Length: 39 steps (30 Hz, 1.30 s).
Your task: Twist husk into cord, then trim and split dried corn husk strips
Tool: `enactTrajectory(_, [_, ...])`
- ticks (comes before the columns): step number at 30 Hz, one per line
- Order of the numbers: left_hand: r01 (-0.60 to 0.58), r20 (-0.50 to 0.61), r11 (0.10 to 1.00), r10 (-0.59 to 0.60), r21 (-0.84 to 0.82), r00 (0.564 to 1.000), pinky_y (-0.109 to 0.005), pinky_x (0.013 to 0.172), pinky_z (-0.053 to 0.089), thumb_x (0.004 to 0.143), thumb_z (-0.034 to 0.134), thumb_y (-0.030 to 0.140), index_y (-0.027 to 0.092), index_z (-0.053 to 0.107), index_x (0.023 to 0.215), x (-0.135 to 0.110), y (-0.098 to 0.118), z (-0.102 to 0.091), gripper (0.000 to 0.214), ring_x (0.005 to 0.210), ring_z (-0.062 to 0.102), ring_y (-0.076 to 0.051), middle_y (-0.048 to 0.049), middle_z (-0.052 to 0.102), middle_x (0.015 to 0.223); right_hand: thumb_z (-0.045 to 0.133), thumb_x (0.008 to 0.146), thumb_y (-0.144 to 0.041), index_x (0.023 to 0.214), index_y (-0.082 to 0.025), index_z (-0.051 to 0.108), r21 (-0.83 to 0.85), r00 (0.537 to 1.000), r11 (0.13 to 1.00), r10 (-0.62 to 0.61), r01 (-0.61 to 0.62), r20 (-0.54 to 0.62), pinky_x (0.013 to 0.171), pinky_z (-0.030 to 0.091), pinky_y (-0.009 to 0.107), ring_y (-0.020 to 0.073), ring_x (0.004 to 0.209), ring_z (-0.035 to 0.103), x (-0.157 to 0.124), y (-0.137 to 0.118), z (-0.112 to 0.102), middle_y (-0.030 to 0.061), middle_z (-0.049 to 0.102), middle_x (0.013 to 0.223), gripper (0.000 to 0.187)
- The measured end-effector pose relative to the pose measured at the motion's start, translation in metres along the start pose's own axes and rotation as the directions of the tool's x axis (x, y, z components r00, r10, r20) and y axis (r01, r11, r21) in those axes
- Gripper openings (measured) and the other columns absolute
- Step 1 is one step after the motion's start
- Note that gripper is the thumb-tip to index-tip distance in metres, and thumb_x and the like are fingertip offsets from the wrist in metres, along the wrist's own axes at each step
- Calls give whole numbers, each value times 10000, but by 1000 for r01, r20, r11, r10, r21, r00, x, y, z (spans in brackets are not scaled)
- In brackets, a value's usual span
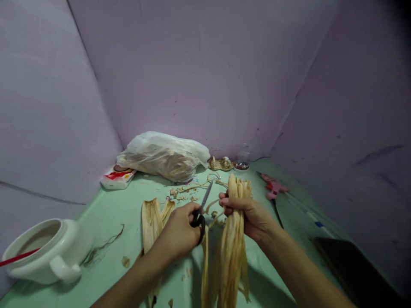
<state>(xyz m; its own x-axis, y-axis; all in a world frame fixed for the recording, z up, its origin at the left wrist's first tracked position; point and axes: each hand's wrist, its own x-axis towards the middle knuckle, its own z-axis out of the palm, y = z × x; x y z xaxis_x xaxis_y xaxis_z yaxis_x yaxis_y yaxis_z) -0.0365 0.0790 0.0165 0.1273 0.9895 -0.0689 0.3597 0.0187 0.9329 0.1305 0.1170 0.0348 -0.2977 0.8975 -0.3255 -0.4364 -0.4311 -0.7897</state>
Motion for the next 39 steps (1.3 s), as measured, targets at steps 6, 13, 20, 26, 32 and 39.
enactTrajectory(6, [67, -26, 991, -64, 120, 998, -185, 385, 295, 607, 564, 193, 181, 511, 645, 17, -18, -21, 66, 409, 460, -95, 40, 502, 497, 720, 448, -35, 654, -142, 598, 157, 977, 967, -208, 199, 41, 383, 382, 98, 51, 536, 517, -7, -23, -8, -22, 565, 651, 262])
enactTrajectory(13, [310, 376, 874, -163, -374, 912, -159, 293, 272, 745, 460, 491, 146, 506, 879, -5, 27, -37, 372, 439, 586, -156, -112, 669, 672, 696, 449, -29, 616, -146, 571, 181, 933, 916, -358, 359, -38, 374, 370, 97, 63, 579, 516, -4, -26, -14, -16, 550, 671, 239])
enactTrajectory(20, [513, 638, 621, -28, -592, 770, -171, 292, 351, 758, 421, 366, 115, 506, 923, -11, 21, -20, 312, 482, 628, -198, -167, 686, 729, 686, 498, -64, 645, -163, 580, 134, 933, 928, -358, 349, 47, 395, 369, 108, 25, 477, 430, -6, -20, -10, -34, 541, 653, 207])
enactTrajectory(26, [418, 500, 600, -35, -682, 865, -183, 321, 369, 694, 466, 251, 111, 482, 951, -7, 17, -15, 293, 514, 638, -214, -171, 687, 752, 660, 551, -94, 663, -150, 596, 49, 934, 945, -327, 324, 144, 386, 330, 129, 38, 468, 392, -8, -13, -8, -13, 530, 640, 141])
enactTrajectory(32, [388, 469, 653, -57, -650, 881, -182, 301, 375, 659, 494, 197, 125, 474, 939, -6, 19, -17, 290, 524, 643, -221, -146, 688, 725, 644, 565, -106, 669, -164, 594, -23, 951, 963, -262, 269, 165, 406, 322, 134, 44, 481, 386, -10, -10, -6, -17, 533, 636, 130])
enactTrajectory(39, [315, 382, 706, -69, -634, 922, -162, 270, 357, 701, 516, 207, 134, 454, 954, -5, 18, -18, 271, 454, 611, -175, -96, 671, 639, 671, 525, -71, 669, -159, 590, 19, 955, 964, -267, 266, 127, 423, 364, 129, 59, 537, 466, -8, -10, -6, -13, 522, 645, 187])
